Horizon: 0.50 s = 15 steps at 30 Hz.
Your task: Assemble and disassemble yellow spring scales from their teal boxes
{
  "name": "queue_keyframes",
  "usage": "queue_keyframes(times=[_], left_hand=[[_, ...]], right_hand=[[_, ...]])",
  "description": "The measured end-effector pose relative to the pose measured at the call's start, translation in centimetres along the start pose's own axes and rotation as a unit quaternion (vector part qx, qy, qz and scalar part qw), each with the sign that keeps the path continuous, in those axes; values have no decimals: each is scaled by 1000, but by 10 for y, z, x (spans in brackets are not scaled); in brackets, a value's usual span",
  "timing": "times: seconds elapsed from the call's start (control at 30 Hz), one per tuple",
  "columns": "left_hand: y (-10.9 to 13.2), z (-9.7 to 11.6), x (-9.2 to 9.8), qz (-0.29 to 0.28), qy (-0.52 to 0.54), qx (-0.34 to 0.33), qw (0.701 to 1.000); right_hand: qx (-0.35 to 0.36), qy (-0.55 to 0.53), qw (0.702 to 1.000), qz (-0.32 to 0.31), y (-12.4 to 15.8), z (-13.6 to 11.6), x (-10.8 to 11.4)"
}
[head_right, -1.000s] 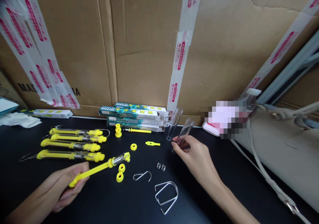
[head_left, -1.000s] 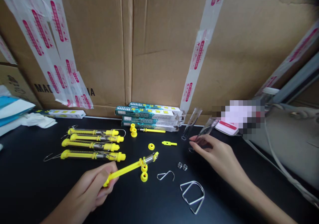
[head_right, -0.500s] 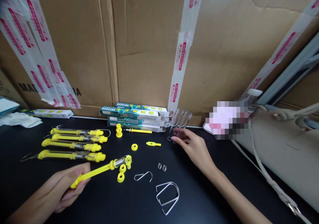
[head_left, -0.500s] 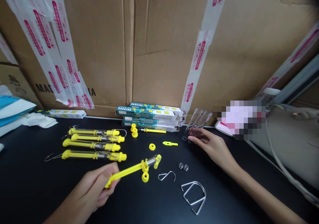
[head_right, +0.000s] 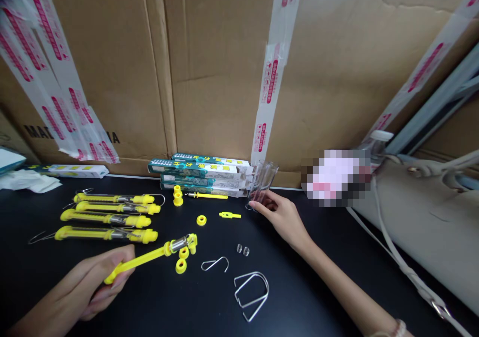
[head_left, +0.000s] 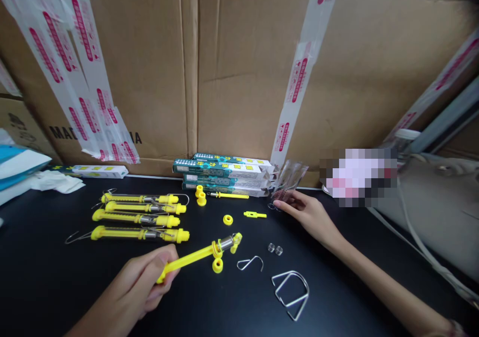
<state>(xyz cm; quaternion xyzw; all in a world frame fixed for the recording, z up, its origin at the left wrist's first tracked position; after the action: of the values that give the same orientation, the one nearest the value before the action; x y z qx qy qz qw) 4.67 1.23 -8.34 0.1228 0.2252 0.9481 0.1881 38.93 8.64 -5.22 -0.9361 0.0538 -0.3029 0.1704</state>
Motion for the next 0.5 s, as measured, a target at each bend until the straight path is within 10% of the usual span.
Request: queue_keyframes(times=[0.5], left_hand=[[2, 5, -3, -23, 22, -27, 999]], right_hand=[[26, -63, 998, -16, -19, -6, -21]])
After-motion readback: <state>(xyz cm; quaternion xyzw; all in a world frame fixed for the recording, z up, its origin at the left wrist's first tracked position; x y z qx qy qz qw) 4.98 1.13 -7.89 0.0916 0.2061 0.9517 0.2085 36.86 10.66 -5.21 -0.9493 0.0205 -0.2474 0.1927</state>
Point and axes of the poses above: each hand's wrist, its own y-axis away from the middle knuckle, its own x-axis out of the back of the hand, z = x × y, the point moved 10 cm from there along -y, towards the middle knuckle, and after that the axes turned 6 degrees about x, right-handed, at the moved point
